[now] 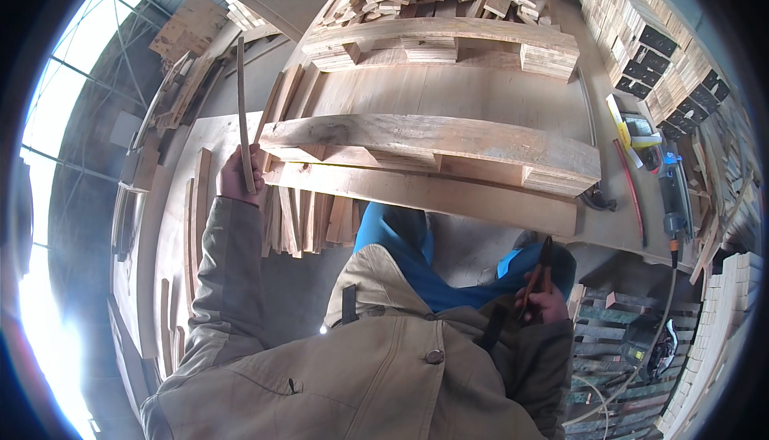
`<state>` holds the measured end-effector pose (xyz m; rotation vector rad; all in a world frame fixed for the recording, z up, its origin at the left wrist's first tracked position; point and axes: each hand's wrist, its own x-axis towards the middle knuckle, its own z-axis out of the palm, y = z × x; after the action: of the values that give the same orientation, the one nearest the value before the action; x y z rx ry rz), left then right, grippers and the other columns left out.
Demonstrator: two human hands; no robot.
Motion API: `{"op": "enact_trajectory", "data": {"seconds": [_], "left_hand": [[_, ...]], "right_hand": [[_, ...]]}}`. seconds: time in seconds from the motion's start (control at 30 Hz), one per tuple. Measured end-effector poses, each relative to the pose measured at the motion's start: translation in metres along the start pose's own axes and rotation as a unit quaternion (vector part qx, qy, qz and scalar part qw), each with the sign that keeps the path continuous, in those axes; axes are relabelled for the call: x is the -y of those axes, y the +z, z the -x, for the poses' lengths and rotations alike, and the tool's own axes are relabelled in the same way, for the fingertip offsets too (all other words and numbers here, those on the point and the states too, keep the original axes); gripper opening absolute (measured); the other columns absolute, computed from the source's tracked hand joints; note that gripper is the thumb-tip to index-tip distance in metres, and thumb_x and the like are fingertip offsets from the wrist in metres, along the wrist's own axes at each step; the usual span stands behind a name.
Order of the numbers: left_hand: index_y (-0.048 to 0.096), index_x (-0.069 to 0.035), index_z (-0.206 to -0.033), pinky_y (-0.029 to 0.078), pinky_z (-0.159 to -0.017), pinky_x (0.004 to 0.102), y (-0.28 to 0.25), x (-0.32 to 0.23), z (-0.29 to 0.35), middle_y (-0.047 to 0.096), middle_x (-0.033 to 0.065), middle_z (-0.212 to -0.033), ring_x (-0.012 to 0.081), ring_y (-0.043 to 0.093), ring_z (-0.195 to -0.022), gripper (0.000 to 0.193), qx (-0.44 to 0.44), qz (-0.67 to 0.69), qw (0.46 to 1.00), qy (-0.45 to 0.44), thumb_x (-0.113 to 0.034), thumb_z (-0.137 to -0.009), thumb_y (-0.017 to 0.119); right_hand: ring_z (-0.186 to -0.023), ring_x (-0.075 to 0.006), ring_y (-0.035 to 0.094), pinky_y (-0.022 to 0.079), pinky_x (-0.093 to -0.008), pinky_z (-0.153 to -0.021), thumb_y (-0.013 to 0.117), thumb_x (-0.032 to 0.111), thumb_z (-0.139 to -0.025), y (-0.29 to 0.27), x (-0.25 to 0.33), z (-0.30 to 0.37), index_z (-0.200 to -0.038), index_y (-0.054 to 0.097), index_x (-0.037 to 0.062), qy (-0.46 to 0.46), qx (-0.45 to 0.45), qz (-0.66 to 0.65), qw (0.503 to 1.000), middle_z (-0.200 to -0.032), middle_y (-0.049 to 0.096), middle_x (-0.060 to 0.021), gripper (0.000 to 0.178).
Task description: The person repeatedly smooths the edges of thin wooden strips using a hammer, holding each strip with one hand and tapping along its length with the hammer in the other. The person picks up new strips from a pile on the workbench, smooths them, and places them back down, repeating this cycle throughout the clip.
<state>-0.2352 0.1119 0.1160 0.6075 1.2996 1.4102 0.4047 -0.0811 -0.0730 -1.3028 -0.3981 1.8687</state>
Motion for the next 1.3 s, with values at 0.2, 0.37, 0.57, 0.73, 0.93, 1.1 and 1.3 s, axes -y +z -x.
{"op": "enact_trajectory", "data": {"seconds": [0.2, 0.37, 0.57, 0.73, 0.93, 1.1, 1.3], "left_hand": [[0.066, -0.001, -0.117, 0.041, -0.04, 0.0292, 0.017, -0.002, -0.002, 0.061, 0.0028, -0.066, 0.0144, 0.054, -0.048, 0.042, 0.028, 0.029, 0.999, -0.003, -0.039, -0.105, 0.054], [0.066, 0.001, -0.114, 0.048, -0.049, 0.0297, 0.025, -0.001, -0.002, 0.062, 0.0043, -0.069, 0.0151, 0.058, -0.053, 0.032, 0.048, -0.015, 0.999, 0.012, -0.026, -0.1, 0.056], [0.064, 0.007, -0.117, 0.059, -0.081, 0.0335, 0.05, -0.002, 0.003, 0.071, 0.0117, -0.096, 0.0225, 0.071, -0.085, 0.044, 0.043, -0.141, 0.983, 0.112, -0.009, -0.079, 0.051], [0.062, 0.01, -0.125, 0.057, -0.088, 0.0343, 0.095, -0.007, -0.003, 0.071, 0.0139, -0.108, 0.0238, 0.07, -0.094, 0.048, 0.056, -0.137, 0.984, 0.102, -0.004, -0.081, 0.053], [0.065, 0.009, -0.123, 0.056, -0.084, 0.0306, 0.159, -0.022, -0.036, 0.072, 0.0115, -0.104, 0.0199, 0.07, -0.09, 0.044, 0.107, -0.133, 0.983, 0.07, -0.002, -0.082, 0.054], [0.067, 0.005, -0.11, 0.056, -0.08, 0.0318, 0.225, -0.053, -0.106, 0.07, 0.0095, -0.094, 0.0202, 0.069, -0.088, 0.03, 0.112, -0.166, 0.975, 0.096, -0.004, -0.083, 0.057], [0.056, 0.003, -0.119, 0.056, -0.093, 0.045, 0.346, -0.135, -0.223, 0.065, 0.0203, -0.11, 0.0324, 0.067, -0.098, 0.03, 0.128, -0.082, 0.983, 0.106, -0.012, -0.094, 0.062]], "right_hand": [[-0.084, -0.0308, 0.07, 0.055, -0.0355, -0.056, 0.055, 0.002, -0.081, -0.006, -0.008, -0.01, -0.141, 0.046, 0.0005, -0.011, -0.015, 0.032, 0.999, -0.101, 0.067, -0.0207, 0.061], [-0.084, -0.0314, 0.07, 0.056, -0.0356, -0.056, 0.056, 0.001, -0.08, -0.007, -0.01, -0.01, -0.14, 0.046, -0.0007, -0.026, -0.003, 0.007, 1.0, -0.099, 0.068, -0.0215, 0.061], [-0.082, -0.0316, 0.071, 0.056, -0.0357, -0.058, 0.058, 0.002, -0.081, -0.013, -0.004, -0.012, -0.139, 0.046, -0.0012, 0.017, 0.023, 0.015, 0.999, -0.099, 0.069, -0.0223, 0.059], [-0.083, -0.0318, 0.072, 0.057, -0.0356, -0.06, 0.06, 0.002, -0.082, -0.017, -0.004, -0.014, -0.139, 0.045, -0.0022, -0.012, 0.081, 0.012, 0.997, -0.101, 0.07, -0.0229, 0.059], [-0.085, -0.0321, 0.073, 0.058, -0.0361, -0.062, 0.061, 0.001, -0.081, -0.019, -0.005, -0.014, -0.139, 0.045, -0.0026, 0.014, 0.079, -0.049, 0.996, -0.102, 0.07, -0.0232, 0.06], [-0.087, -0.0326, 0.073, 0.058, -0.0362, -0.063, 0.061, 0.002, -0.082, -0.013, 0.007, -0.01, -0.139, 0.045, -0.0019, 0.035, 0.085, -0.066, 0.994, -0.103, 0.07, -0.0231, 0.06], [-0.09, -0.032, 0.072, 0.058, -0.0362, -0.065, 0.059, 0.003, -0.085, -0.004, 0.025, -0.005, -0.142, 0.043, -0.002, 0.052, 0.073, -0.053, 0.995, -0.104, 0.069, -0.0229, 0.06]]}}
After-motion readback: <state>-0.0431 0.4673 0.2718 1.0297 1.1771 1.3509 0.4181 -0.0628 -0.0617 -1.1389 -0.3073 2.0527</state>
